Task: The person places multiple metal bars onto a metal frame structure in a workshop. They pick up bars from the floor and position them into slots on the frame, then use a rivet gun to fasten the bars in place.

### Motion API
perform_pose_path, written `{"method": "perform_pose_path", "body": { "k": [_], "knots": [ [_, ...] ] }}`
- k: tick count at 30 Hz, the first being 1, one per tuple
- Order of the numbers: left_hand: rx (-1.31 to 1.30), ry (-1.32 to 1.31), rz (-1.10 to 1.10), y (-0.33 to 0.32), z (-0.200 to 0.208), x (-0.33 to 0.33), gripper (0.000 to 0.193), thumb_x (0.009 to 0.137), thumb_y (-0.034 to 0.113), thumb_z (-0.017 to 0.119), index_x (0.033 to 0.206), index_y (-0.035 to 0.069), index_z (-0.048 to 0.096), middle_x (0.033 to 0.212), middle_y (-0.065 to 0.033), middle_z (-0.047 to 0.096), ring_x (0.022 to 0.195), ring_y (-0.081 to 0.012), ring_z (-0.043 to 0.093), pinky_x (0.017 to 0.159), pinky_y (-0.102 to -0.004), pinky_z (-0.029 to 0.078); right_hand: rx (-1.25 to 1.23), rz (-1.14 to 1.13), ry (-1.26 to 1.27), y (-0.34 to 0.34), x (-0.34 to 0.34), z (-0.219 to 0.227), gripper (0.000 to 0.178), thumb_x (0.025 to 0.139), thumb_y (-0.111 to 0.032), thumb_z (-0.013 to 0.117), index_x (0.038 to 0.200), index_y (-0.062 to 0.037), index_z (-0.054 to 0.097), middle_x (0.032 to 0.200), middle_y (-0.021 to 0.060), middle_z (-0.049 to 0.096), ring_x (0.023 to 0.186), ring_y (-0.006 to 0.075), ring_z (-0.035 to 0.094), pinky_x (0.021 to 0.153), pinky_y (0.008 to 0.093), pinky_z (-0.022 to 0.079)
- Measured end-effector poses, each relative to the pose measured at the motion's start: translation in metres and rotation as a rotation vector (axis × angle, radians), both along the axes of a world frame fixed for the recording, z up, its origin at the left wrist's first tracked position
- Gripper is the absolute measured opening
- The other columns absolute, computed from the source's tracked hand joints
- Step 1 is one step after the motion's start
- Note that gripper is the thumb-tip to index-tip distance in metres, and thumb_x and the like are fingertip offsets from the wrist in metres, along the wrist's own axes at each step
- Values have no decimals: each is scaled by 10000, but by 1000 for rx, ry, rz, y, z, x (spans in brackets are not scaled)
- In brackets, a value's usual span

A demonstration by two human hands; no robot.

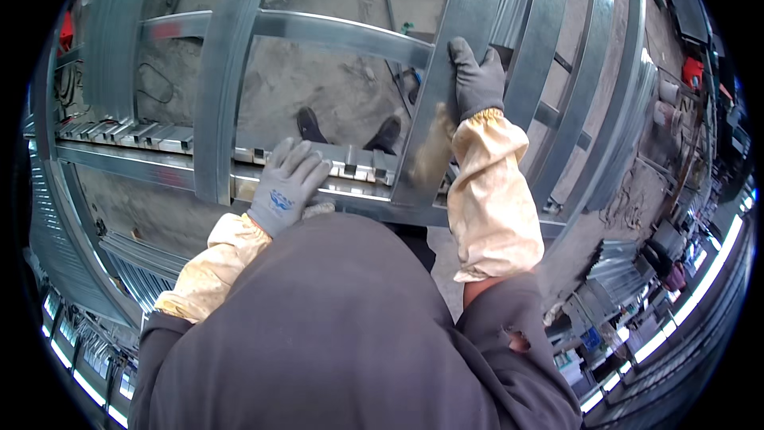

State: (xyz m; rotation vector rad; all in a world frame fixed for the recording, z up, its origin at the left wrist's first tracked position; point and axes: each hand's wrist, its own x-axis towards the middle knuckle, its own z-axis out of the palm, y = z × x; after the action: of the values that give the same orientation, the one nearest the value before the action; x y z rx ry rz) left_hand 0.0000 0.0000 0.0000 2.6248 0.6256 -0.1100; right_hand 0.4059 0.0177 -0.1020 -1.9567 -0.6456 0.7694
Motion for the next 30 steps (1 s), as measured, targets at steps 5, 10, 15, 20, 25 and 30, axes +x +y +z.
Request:
{"method": "perform_pose_path", "body": {
  "k": [5,10,15,20,25,30],
  "knots": [
    [-92,-43,30,-4,1,0,735,799,596,620,1287,47,599,1279,-147,595,1313,-365,453,1148,-571,301,27,-107,252,-2,-29,41,739,819,-508,816,1179,100,600,1044,167,717,930,254,686,840,377,536],
    [-51,-36,30,-1,4,-1,721,810,601,628,1288,62,604,1274,-138,598,1322,-354,449,1159,-570,284,-140,-103,-44,16,-56,57,634,798,-471,847,1096,47,632,1000,137,723,877,186,672,811,324,536],
    [-33,11,8,5,11,9,712,800,579,667,1293,69,604,1283,-131,598,1339,-354,438,1172,-578,266,-120,-136,-36,17,-57,60,683,781,-506,846,1098,56,624,1000,162,723,893,223,683,842,333,530],
    [-108,-15,28,7,21,5,679,788,510,720,1299,80,599,1322,-115,587,1381,-367,412,1188,-582,258,-284,-27,-101,17,-53,68,938,785,-613,773,1393,39,480,1288,258,617,1193,358,608,1009,406,469],
    [27,-283,319,20,59,-34,638,772,297,798,1319,53,578,1370,-141,562,1346,-409,449,1125,-543,354,147,-121,-556,28,-77,82,779,816,-349,776,1424,5,441,1230,234,573,1166,362,573,1023,444,439],
    [234,8,747,35,58,-94,1052,676,472,839,1477,-27,374,1481,-243,416,1428,-440,316,1178,-539,261,-98,305,204,100,-223,81,654,898,-519,674,1261,20,603,1119,202,694,1045,311,663,897,398,503]
  ]
}}
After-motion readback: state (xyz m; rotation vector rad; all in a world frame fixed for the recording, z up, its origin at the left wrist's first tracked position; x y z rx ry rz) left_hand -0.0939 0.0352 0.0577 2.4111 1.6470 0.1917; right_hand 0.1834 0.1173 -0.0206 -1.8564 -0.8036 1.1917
